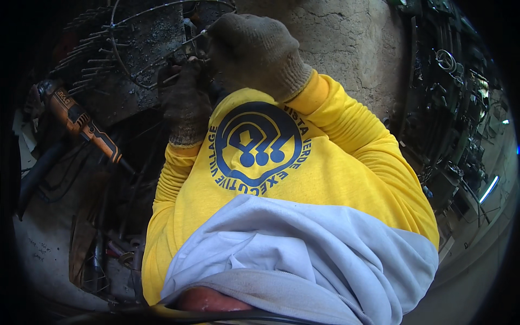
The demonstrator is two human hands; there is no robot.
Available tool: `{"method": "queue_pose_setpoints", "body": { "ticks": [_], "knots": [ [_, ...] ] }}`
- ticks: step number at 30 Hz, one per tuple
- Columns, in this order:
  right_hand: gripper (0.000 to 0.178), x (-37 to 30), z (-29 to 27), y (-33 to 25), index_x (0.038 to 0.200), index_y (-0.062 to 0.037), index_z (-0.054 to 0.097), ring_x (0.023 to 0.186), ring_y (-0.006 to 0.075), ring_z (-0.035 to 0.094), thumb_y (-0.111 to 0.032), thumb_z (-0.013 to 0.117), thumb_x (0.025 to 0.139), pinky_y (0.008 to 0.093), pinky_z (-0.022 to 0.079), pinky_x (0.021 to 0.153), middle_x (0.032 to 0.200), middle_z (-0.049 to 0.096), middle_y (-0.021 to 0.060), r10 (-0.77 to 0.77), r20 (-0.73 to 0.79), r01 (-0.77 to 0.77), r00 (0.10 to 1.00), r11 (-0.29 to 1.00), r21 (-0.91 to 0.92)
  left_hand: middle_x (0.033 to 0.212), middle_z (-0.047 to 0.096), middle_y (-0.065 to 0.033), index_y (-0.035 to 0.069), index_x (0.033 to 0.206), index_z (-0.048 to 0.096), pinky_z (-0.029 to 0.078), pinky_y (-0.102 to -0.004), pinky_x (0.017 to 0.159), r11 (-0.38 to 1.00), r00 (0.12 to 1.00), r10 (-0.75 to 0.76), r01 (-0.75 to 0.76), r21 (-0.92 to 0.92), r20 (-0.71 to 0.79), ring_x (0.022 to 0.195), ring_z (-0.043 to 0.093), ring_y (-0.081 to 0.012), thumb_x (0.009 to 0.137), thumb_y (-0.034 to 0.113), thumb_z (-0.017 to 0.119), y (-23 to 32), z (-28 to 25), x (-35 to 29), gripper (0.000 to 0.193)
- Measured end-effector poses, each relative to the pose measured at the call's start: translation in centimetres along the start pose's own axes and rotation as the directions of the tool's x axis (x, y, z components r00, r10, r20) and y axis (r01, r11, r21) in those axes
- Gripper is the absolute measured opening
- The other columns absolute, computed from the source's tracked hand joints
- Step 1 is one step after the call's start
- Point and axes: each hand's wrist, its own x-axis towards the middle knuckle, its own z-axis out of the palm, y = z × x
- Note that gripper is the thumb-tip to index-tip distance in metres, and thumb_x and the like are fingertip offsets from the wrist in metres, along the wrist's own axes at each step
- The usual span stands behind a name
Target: The person welds the joints of a circular metal wire frame using a handheld welding torch while holding the pieces in place with gloved hands.
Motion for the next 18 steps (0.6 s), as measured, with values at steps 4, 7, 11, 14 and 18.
{"method": "queue_pose_setpoints", "body": {
  "ticks": [4,7,11,14,18],
  "knots": [
    [0.014,-0.4,0.3,0.7,0.1,-0.0072,0.071,0.073,0.0302,0.072,-0.018,0.071,0.091,0.0357,0.06,0.066,0.084,0.072,0.0142,0.017,-0.004,-0.017,1.0,0.999,0.035,0.105,0.07,-0.0113,0.002,0.108,0.057,0.057,-0.0275,0.077,0.795,0.948,-0.312,0.297,-0.529,0.063,0.093,0.071,-0.0168,0.091,0.008,0.074,0.3,0.9,0.1,0.025],
    [0.014,-0.6,0.7,0.7,0.101,-0.0069,0.071,0.074,0.0305,0.072,-0.018,0.071,0.092,0.0358,0.06,0.066,0.085,0.072,0.0144,0.034,0.003,-0.034,0.999,0.999,0.034,0.107,0.07,-0.0123,0.003,0.109,0.057,0.058,-0.0279,0.078,0.734,0.912,-0.397,0.382,-0.562,0.101,0.094,0.071,-0.0174,0.091,0.008,0.074,0.5,0.9,0.2,0.025],
    [0.014,-0.7,1.2,0.5,0.1,-0.0067,0.072,0.074,0.0307,0.072,-0.018,0.071,0.092,0.0358,0.06,0.066,0.086,0.073,0.0144,0.048,-0.004,-0.048,0.999,0.996,0.08,0.108,0.07,-0.0131,0.003,0.108,0.057,0.058,-0.028,0.08,0.952,0.984,-0.179,0.179,-0.248,0.025,0.095,0.071,-0.0171,0.093,0.008,0.072,-0.7,1.1,-0.2,0.022],
    [0.014,-0.7,1.4,0.6,0.099,-0.0064,0.072,0.074,0.0308,0.072,-0.018,0.071,0.091,0.0356,0.06,0.065,0.086,0.073,0.0144,0.049,-0.009,-0.048,0.999,0.994,0.095,0.109,0.069,-0.0127,0.003,0.111,0.06,0.057,-0.0288,0.083,0.876,0.96,-0.274,0.274,-0.397,0.058,0.097,0.07,-0.0178,0.095,0.009,0.069,-0.5,0.9,-0.3,0.019],
    [0.014,-0.6,1.6,0.4,0.098,-0.0058,0.072,0.073,0.0308,0.072,-0.018,0.071,0.091,0.0353,0.06,0.066,0.085,0.073,0.0142,0.035,-0.012,-0.034,0.999,0.997,0.069,0.111,0.068,-0.0123,0.002,0.119,0.065,0.054,-0.0304,0.088,0.998,0.993,0.037,-0.043,0.053,0.112,0.101,0.07,-0.0206,0.097,0.01,0.065,-1.0,-0.1,-0.3,0.023]
  ]
}}
